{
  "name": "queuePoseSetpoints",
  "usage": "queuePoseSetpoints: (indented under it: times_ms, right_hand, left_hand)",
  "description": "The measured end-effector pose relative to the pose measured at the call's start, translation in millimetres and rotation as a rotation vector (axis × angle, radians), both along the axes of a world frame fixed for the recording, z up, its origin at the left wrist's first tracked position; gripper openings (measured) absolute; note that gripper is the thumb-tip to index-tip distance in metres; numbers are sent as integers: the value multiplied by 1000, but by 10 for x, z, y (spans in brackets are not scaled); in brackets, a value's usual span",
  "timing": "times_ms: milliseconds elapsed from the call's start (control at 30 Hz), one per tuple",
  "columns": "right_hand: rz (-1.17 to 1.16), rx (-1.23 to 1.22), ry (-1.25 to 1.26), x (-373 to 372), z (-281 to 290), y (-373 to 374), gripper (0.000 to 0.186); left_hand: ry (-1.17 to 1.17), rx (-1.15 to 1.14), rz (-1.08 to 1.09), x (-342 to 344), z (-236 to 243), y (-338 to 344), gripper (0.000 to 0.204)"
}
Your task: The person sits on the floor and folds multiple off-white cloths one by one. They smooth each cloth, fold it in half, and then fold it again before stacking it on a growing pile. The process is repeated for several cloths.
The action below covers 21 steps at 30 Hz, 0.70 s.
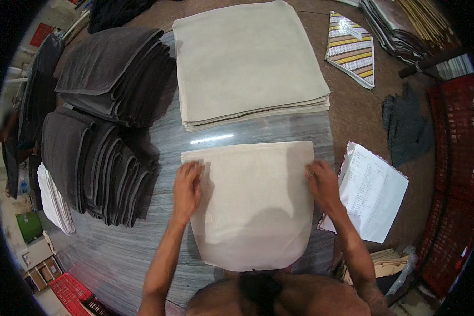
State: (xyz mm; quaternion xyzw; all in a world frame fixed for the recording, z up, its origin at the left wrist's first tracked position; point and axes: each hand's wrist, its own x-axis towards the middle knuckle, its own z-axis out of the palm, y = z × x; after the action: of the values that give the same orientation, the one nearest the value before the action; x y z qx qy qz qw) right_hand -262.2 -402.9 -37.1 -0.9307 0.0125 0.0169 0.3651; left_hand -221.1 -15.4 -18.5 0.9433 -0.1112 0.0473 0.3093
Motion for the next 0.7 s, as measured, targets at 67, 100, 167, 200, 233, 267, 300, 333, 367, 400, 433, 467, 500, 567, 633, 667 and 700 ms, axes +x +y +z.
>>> queuePoseSetpoints:
  times_ms: [67, 100, 167, 200, 233, 267, 300, 333, 367, 400, 433, 467, 500, 567, 633, 667, 700]
  right_hand:
    - [103, -101, -137, 395, -104, 94, 26]
    - [142, -134, -138, 516, -113, 141, 27]
    - [175, -200, -93, 594, -159, 158, 28]
    - [168, -228, -44, 609, -204, 165, 28]
    - [162, -257, 4, 616, -237, 162, 28]
    - [152, -279, -31, 619, -261, 155, 27]
    - [150, -299, -67, 638, -261, 168, 27]
    - [147, -319, -104, 653, -255, 179, 26]
    - [132, -293, -136, 644, -237, 185, 26]
    - [114, -268, -181, 690, -192, 184, 26]
    - [97, -243, -226, 766, -147, 170, 26]
    - [82, -224, -260, 896, -101, 130, 27]
    - [67, -206, -294, 1052, -30, 72, 28]
    - [97, -209, -380, 1373, 125, 77, 34]
    - [165, -282, -483, 1688, 309, 68, 45]
    - [211, -357, -432, 1825, 327, 25, 48]
    - [258, -432, -372, 1926, 300, -50, 51]
  left_hand:
    - [62, 81, -23, 328, -53, -84, 21]
    - [97, 126, -29, 399, -72, -90, 21]
    - [150, 227, -52, 429, -209, 39, 16]
    - [176, 277, -63, 447, -222, 71, 14]
    - [152, 257, -55, 455, -239, 87, 11]
    - [128, 235, -46, 462, -254, 100, 9]
    - [104, 214, -30, 455, -245, 105, 7]
    - [67, 167, 3, 441, -234, 104, 6]
    - [28, 119, 36, 426, -224, 95, 6]
    - [-23, 70, 67, 503, -151, 51, 6]
    - [-91, 23, 35, 611, -88, -3, 7]
    - [-159, -24, 2, 753, -30, -66, 8]
    - [-228, -70, -32, 908, 64, -145, 10]
    - [-205, -69, -100, 1208, 236, -230, 21]
    - [-250, -48, -172, 1479, 363, -330, 27]
    - [-196, 20, -212, 1606, 341, -297, 30]
    - [-134, 86, -251, 1696, 246, -207, 32]
